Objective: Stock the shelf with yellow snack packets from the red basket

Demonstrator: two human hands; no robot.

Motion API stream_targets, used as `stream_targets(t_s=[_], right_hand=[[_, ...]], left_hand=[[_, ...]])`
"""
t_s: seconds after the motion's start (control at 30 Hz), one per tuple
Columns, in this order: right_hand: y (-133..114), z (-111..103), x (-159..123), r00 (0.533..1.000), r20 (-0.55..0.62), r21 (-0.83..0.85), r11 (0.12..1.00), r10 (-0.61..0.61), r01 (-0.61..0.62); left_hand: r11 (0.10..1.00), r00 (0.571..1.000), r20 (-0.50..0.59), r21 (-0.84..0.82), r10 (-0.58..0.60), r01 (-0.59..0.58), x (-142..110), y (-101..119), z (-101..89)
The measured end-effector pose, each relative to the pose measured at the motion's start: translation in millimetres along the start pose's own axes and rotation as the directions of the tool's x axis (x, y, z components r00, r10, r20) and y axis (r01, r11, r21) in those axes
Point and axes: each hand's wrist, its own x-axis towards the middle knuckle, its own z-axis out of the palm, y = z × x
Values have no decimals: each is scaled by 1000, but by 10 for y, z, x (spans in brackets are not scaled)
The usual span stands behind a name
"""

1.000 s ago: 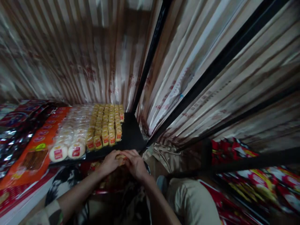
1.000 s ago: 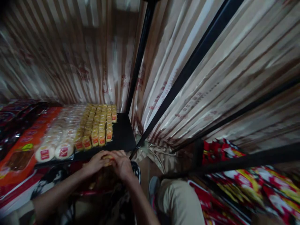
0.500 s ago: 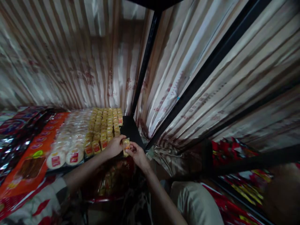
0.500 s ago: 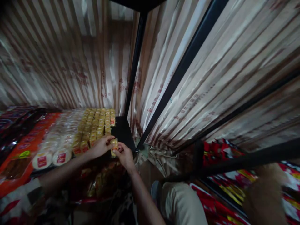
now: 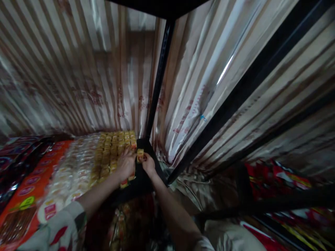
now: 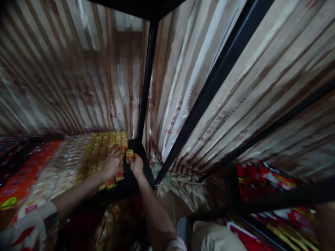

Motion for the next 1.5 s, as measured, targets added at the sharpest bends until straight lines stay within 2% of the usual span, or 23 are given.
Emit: stream_targets(t_s=[0.23,0.47,0.67,0.87,0.93,1.07,1.17,1.27,1.37,1.43,1.5], right_hand=[[-60,191,299,998,29,-111,992,-60,63],[-11,308,372,995,16,-167,981,-101,102],[56,353,354,965,-107,-22,971,-239,238],[50,425,388,948,-152,54,955,-281,292],[63,442,389,949,-158,63,956,-273,286],[89,429,341,956,-242,97,976,-164,193],[56,370,281,953,-277,137,976,-126,169],[-23,273,151,948,-306,190,971,-83,146],[-75,150,-196,955,-294,328,936,-29,129],[-46,71,-594,958,-285,439,890,5,126],[46,19,-1085,973,-227,475,876,30,83]], left_hand=[[1000,1000,21,25,2,-3,157,-132,73],[998,999,-12,39,45,-45,252,-240,232],[994,995,-20,39,101,-100,351,-206,256],[992,999,6,116,52,-52,442,-234,279],[991,998,0,120,56,-56,449,-256,306],[989,996,-39,126,79,-73,435,-270,339],[989,995,-60,128,76,-68,429,-233,317],[993,993,-86,100,78,-70,398,-122,241],[994,980,-172,-22,102,-107,203,91,135],[978,966,-242,-159,93,-133,-93,264,94],[954,967,-252,-279,40,-113,-521,413,124]])
